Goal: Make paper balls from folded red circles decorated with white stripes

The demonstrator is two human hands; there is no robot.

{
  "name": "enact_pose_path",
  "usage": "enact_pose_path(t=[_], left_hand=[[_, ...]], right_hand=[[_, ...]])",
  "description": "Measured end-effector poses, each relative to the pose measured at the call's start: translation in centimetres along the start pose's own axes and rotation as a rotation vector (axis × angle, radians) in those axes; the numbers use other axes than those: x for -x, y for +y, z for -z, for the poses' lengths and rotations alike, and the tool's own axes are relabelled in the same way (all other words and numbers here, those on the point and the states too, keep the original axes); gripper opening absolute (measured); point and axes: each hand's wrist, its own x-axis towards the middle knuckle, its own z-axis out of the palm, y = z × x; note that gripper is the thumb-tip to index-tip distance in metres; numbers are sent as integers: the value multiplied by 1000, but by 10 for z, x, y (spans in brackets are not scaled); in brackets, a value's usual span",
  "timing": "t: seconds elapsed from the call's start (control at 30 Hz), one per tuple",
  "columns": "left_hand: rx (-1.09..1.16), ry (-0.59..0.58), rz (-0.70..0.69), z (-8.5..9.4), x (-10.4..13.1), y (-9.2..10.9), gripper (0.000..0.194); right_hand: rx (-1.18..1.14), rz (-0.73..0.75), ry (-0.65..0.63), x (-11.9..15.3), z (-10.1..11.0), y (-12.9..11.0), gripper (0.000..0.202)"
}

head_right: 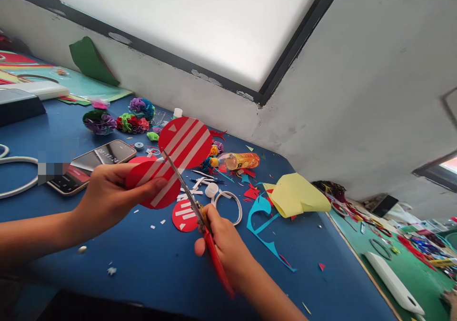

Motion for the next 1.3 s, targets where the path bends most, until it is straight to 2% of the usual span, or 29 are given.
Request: enact_pose_path(t=[0.17,0.43,0.67,0.83,0.97,1.13,1.3], left_hand=[[7,8,0,1,1,0,25],[72,-32,11,2,-3,-1,18],[50,-52,-14,5,-4,-4,18],[138,-61,59,6,-8,-5,17],[196,-87,114,7,-11,-3,18],[194,-136,153,12,-17,-2,16],[261,-184,229,13,-20,12,2]], right_hand=[[-119,-31,-32,1,2,-3,19],[-91,-62,-10,0,5,-3,18],[-98,-78,-25,1,16,-12,18],[-64,-75,-29,2,18,-11,22],[-34,-48,-19,3,18,-2,18],[-56,-50,-21,6,20,1,17],[-79,-65,-34,8,22,-2,22]])
